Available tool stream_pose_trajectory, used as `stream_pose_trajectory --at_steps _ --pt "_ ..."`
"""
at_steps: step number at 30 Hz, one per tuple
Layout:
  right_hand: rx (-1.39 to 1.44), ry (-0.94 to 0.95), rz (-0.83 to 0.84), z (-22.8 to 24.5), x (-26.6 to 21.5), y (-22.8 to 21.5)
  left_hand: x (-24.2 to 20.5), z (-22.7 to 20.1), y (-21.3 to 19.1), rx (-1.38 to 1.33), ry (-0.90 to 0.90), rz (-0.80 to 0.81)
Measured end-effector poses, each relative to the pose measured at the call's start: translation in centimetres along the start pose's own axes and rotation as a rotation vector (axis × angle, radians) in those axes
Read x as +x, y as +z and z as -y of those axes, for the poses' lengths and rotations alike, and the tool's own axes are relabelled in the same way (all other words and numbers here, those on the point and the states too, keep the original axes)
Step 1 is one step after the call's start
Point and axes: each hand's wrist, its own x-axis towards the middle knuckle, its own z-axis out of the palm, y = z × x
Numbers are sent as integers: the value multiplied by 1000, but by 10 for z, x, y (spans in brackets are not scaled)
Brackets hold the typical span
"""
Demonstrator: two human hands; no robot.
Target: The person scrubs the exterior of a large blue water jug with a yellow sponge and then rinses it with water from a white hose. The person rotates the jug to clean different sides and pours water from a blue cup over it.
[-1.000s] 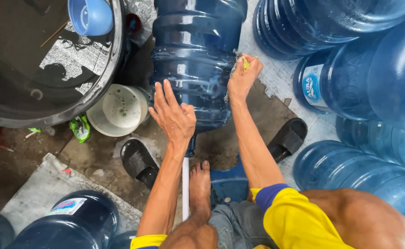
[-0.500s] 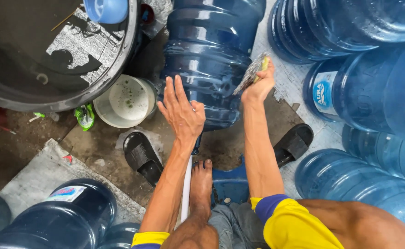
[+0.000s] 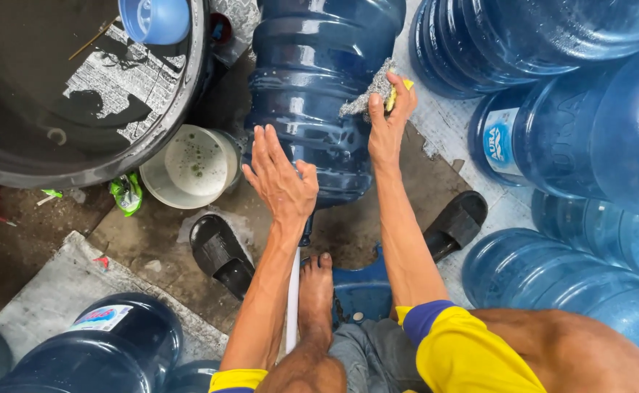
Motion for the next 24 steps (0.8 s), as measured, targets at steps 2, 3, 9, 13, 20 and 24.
stream_pose_trajectory --at_steps 2,3,9,13,20,24 --pt "-24 22 -13 8 2 -1 1 1 -2 1 -2 11" --pt "-46 44 -25 12 4 -2 2 2 -3 2 -4 21" --pt "-231 -310 -139 -7 -10 23 1 7 8 -43 46 -84" --pt "-209 -279 -268 -27 -6 18 -2 3 9 -50 53 -84" --pt "-135 -61 -385 -12 4 30 -3 -2 16 34 78 -105" --pt "118 493 -609 -56 12 23 -4 -7 12 41 90 -128"
